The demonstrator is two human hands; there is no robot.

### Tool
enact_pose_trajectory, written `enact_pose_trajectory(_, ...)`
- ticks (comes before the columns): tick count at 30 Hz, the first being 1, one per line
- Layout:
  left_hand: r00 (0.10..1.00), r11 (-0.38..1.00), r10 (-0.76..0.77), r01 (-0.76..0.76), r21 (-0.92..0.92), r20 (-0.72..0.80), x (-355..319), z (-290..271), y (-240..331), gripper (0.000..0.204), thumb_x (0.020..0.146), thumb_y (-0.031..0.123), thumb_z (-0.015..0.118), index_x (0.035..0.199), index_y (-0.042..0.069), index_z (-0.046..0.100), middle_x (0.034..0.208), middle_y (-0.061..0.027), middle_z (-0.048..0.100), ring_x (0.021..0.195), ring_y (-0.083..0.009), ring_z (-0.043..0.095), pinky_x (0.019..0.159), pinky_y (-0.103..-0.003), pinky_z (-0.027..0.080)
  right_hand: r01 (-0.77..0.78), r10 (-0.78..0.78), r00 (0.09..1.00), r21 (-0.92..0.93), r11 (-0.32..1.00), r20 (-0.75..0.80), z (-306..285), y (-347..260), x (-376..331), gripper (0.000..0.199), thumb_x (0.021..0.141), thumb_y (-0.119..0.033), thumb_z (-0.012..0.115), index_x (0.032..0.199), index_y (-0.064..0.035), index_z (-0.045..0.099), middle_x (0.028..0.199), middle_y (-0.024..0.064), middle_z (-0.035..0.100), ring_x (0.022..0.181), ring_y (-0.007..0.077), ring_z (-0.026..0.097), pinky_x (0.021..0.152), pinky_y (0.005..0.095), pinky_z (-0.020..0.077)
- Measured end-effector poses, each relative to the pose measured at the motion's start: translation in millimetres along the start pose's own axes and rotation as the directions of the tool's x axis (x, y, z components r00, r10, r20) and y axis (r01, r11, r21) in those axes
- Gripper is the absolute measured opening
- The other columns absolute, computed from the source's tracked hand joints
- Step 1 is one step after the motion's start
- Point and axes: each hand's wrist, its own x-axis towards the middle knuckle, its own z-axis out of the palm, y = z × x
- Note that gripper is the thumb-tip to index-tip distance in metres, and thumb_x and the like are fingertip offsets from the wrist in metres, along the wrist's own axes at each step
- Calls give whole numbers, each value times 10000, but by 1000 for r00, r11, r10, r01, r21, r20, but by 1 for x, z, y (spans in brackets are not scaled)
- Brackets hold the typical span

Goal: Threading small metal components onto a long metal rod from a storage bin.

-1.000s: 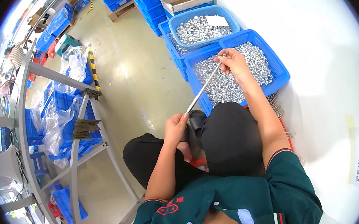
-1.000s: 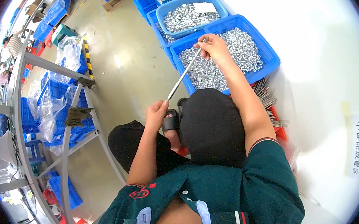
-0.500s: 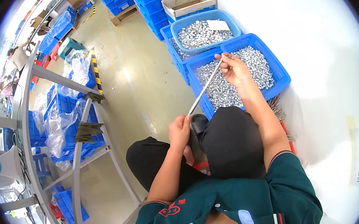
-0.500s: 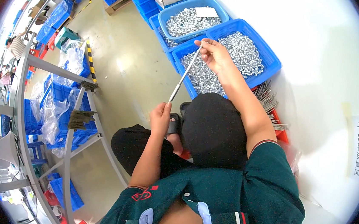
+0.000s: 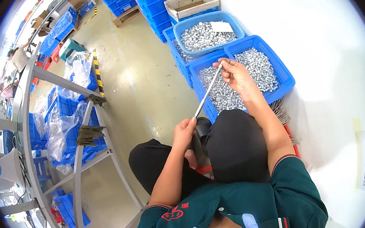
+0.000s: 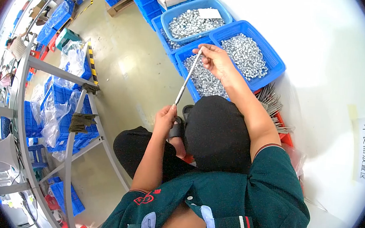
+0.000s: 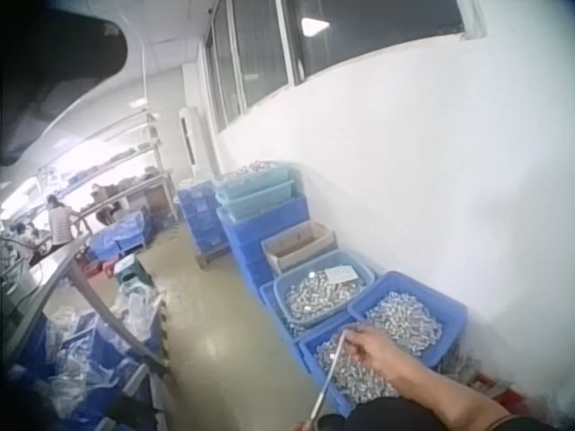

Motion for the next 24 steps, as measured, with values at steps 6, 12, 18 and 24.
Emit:
enact_pose_trajectory(6, 1000, 988, 0, -1, -155, -6, 3, -2, 5, 326, 874, 335, 510, 645, 107, 464, 499, 71, 339, 409, -34, 284, 375, -198, 224, -222, 238, 971, -508, 832, -33, -14, 17, -8, 252, 848, -95, 500, 1066, 26, 539, 856, 90, 614, 557, 63, 483, 440, 182, 384)
enact_pose_trajectory(12, 999, 989, 37, -39, -143, -16, 2, -5, -2, 323, 870, 323, 522, 644, 97, 478, 528, 61, 360, 443, -32, 318, 390, -190, 304, -139, 139, 990, -16, 990, 1, -13, -2, -1, 272, 885, -135, 490, 1110, 17, 516, 814, 30, 511, 633, 69, 435, 477, 186, 361)
enact_pose_trajectory(18, 998, 998, 54, -53, 30, -45, 3, -8, -10, 307, 872, 287, 527, 653, 74, 495, 567, 47, 396, 488, -43, 374, 430, -209, 382, -135, 138, 990, 184, 974, -3, -27, -5, 6, 182, 870, -120, 510, 986, 18, 528, 784, 72, 525, 573, 92, 436, 427, 194, 344)
enact_pose_trajectory(24, 996, 995, 81, -79, 53, -33, 4, -11, -15, 301, 874, 266, 528, 650, 67, 503, 576, 49, 405, 498, -42, 382, 440, -201, 384, -154, 152, 988, 289, 945, 30, -36, -2, 4, 190, 867, -142, 529, 958, 26, 518, 742, 62, 513, 517, 62, 404, 384, 170, 308)
